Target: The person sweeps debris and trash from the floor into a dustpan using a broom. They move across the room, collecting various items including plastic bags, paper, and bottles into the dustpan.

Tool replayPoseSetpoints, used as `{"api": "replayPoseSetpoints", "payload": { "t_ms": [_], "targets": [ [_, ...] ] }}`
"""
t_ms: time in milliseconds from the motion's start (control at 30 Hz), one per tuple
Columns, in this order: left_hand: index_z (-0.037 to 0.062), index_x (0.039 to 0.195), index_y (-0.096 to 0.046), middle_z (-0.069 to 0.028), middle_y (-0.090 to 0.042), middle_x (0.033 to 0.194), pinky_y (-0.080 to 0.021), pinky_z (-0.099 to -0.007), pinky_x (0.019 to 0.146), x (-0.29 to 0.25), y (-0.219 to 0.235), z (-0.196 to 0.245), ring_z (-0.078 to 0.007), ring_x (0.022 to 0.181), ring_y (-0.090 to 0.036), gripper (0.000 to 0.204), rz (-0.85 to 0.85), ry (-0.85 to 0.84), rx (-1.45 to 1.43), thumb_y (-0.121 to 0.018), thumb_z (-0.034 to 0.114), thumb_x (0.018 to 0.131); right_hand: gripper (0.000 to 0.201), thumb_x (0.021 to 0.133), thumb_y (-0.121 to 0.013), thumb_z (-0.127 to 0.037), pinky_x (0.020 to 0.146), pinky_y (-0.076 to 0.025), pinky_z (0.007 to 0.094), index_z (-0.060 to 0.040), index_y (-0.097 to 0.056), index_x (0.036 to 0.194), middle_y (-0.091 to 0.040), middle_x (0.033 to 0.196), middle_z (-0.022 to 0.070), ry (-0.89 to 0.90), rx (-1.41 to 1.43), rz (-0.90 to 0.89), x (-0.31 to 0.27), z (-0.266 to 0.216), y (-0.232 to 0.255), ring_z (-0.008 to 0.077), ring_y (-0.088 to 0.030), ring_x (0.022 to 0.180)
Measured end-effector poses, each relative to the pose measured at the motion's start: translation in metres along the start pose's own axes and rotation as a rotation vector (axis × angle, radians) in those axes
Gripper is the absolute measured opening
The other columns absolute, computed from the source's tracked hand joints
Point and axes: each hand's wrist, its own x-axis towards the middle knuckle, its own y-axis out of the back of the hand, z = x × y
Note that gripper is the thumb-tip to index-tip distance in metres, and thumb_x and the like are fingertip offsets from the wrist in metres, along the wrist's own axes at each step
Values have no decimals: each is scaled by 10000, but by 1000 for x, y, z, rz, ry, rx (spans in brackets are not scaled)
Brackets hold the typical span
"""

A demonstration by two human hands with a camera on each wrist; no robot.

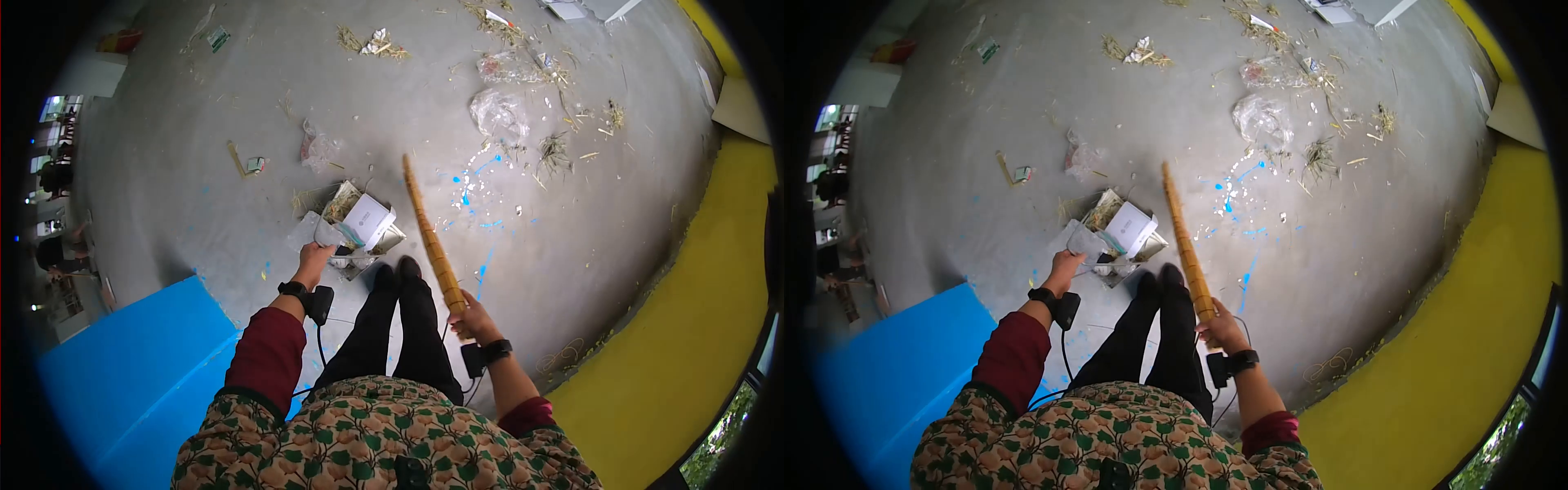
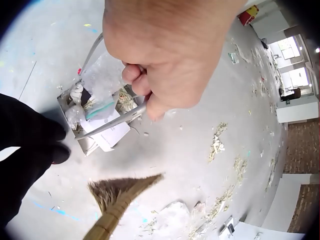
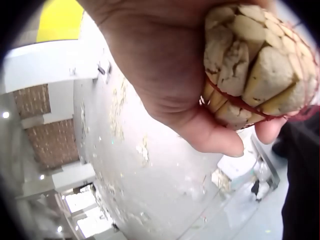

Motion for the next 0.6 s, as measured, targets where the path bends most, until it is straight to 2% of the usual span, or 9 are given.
{"api": "replayPoseSetpoints", "payload": {
  "t_ms": [100, 167, 267, 333, 400, 500, 533, 600],
  "targets": [
    [21, 781, -554, -11, -545, 735, -374, -245, 627, 3, 3, -6, -97, 673, -475, 150, -28, -36, 41, -583, 134, 687, 732, 545, -546, 66, 376, -396, 284, -124, -274, 1198, -475, 586, 65, 46, 123, 188, -20, 23, 57, 171, -486, 425],
    [22, 779, -554, -7, -541, 730, -371, -241, 626, 4, 4, -10, -93, 668, -471, 143, -50, -30, 35, -580, 130, 689, 491, 562, -519, 43, 370, -401, 276, -93, -399, 1019, -449, 567, 46, 86, 193, 329, -22, 33, 89, 161, -474, 423],
    [27, 767, -553, 0, -533, 714, -366, -235, 621, 12, 11, -16, -88, 655, -462, 124, -69, -56, 46, -577, 124, 692, 250, 588, -496, 3, 325, -399, 284, -43, -420, 822, -440, 512, 54, 31, 411, 289, 11, 44, 139, 173, -469, 384],
    [30, 757, -553, 3, -528, 704, -363, -234, 617, 13, 13, -18, -85, 648, -457, 114, -84, -78, 75, -576, 122, 694, 207, 586, -510, -18, 330, -406, 290, -21, -424, 774, -447, 512, 57, -74, 434, 329, 49, 44, 138, 172, -475, 385],
    [33, 735, -552, 7, -521, 686, -358, -236, 610, 13, 12, -12, -82, 638, -446, 95, -66, -55, 168, -574, 115, 690, 179, 583, -527, -30, 335, -412, 299, -12, -426, 730, -464, 531, 69, 50, 213, 330, 77, 40, 81, 180, -486, 394],
    [38, 721, -548, 2, -513, 667, -354, -246, 603, 18, 9, -8, -91, 632, -441, 84, -65, -78, 177, -568, 112, 685, 421, 534, -567, 56, 335, -421, 300, -19, -360, 892, -492, 569, 99, 26, -11, 287, 81, 44, -21, 196, -504, 395],
    [39, 720, -547, -1, -511, 663, -353, -253, 604, 17, 9, -8, -96, 633, -441, 85, -42, -77, 230, -565, 114, 684, 431, 534, -575, 50, 331, -420, 295, -9, -365, 905, -495, 581, 104, 46, -36, 191, 89, 56, -43, 195, -507, 393],
    [39, 717, -545, -4, -509, 662, -352, -259, 608, 12, 7, 2, -100, 633, -440, 89, -47, -81, 220, -565, 119, 683, 420, 547, -550, 74, 337, -412, 284, -17, -384, 922, -470, 584, 75, 23, -2, -36, 60, 35, -73, 179, -482, 382]
  ]
}}
